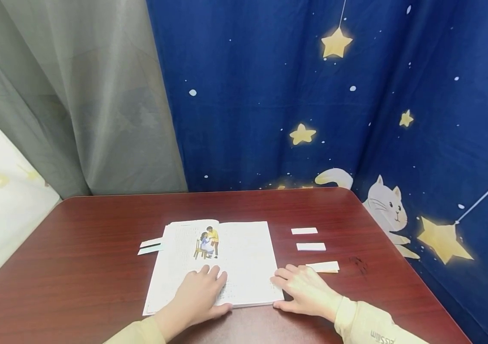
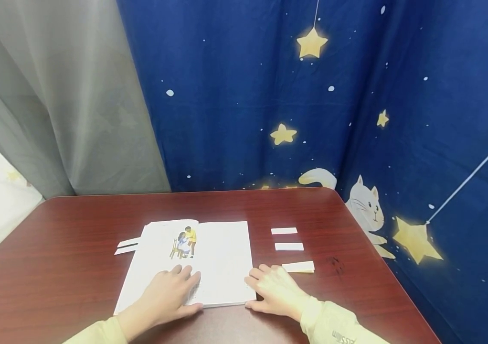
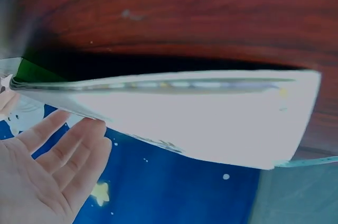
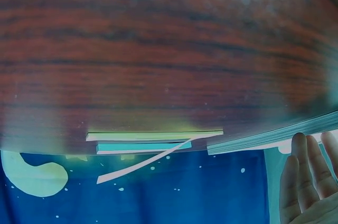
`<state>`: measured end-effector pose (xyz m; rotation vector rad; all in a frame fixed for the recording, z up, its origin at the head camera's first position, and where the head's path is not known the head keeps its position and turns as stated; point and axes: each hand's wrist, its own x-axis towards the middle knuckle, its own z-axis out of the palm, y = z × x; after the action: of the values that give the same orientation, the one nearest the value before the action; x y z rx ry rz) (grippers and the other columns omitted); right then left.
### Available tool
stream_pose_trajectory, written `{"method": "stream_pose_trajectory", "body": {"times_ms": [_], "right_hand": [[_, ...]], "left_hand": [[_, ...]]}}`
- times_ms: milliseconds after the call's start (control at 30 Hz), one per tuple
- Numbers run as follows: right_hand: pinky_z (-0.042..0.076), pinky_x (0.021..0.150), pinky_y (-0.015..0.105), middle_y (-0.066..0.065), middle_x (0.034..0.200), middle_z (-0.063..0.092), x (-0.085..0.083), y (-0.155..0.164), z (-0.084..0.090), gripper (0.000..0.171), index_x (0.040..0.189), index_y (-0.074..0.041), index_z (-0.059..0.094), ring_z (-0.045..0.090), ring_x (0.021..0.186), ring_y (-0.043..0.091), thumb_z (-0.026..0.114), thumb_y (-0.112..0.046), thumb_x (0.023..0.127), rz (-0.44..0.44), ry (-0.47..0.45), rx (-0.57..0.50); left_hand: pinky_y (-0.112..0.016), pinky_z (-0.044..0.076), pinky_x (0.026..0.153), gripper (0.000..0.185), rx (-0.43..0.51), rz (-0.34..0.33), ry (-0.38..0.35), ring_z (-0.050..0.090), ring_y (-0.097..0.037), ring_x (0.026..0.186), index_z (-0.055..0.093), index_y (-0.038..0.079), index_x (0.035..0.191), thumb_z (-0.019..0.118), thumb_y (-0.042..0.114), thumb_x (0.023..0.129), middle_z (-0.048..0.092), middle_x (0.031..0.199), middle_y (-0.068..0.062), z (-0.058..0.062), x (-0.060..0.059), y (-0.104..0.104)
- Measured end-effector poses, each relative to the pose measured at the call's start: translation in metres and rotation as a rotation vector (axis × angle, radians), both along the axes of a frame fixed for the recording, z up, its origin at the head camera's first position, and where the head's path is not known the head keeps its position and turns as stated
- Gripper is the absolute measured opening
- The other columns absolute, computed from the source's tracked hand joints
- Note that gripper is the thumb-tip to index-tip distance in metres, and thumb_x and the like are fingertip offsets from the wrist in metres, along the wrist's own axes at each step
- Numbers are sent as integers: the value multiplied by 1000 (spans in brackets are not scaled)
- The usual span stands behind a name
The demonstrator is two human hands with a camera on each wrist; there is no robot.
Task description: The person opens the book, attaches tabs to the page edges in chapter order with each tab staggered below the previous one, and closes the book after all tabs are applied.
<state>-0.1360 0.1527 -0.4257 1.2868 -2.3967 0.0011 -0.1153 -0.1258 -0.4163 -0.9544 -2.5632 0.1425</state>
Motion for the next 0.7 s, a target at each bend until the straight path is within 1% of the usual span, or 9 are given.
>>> {"method": "stream_pose_trajectory", "body": {"times_ms": [133, 300, 467, 600, 700], "right_hand": [[29, 44, 20, -8, 85, 51, 0, 0, 1, 39, 90, -18, 61, 47, 67, 11, 65, -50, 68, -3, -2, 2], [31, 45, 21, -8, 86, 51, 0, 0, 1, 40, 91, -18, 62, 47, 67, 11, 64, -50, 69, -8, -2, 8], [31, 44, 20, -8, 85, 51, 0, 0, 0, 40, 91, -17, 62, 47, 66, 10, 65, -50, 68, -5, -3, 3], [31, 44, 20, -8, 85, 51, -1, 0, 0, 39, 91, -18, 62, 47, 66, 10, 64, -51, 69, -3, -8, -1], [30, 44, 20, -8, 85, 51, -1, 0, 1, 39, 91, -18, 62, 47, 67, 10, 64, -51, 70, -5, -17, -4]], "left_hand": [[-31, 36, 40, 62, 0, 18, -19, 49, -22, 68, 56, 9, 92, 55, 65, 66, 48, 81, -6, 0, -2, 8], [-31, 34, 39, 66, -9, 32, -49, 48, -23, 62, 56, 9, 92, 54, 68, 64, 47, 83, -6, -1, -1, 14], [-30, 32, 39, 64, -24, 31, -25, 46, -22, 54, 54, 9, 87, 53, 69, 65, 46, 75, -5, -2, -3, 16], [-30, 31, 38, 61, -10, 20, -11, 45, -22, 50, 53, 9, 83, 53, 68, 66, 45, 71, -3, -2, -5, 14], [-30, 31, 37, 61, 3, 1, -4, 44, -21, 48, 53, 9, 84, 52, 69, 67, 47, 71, -3, -4, -6, 12]]}}
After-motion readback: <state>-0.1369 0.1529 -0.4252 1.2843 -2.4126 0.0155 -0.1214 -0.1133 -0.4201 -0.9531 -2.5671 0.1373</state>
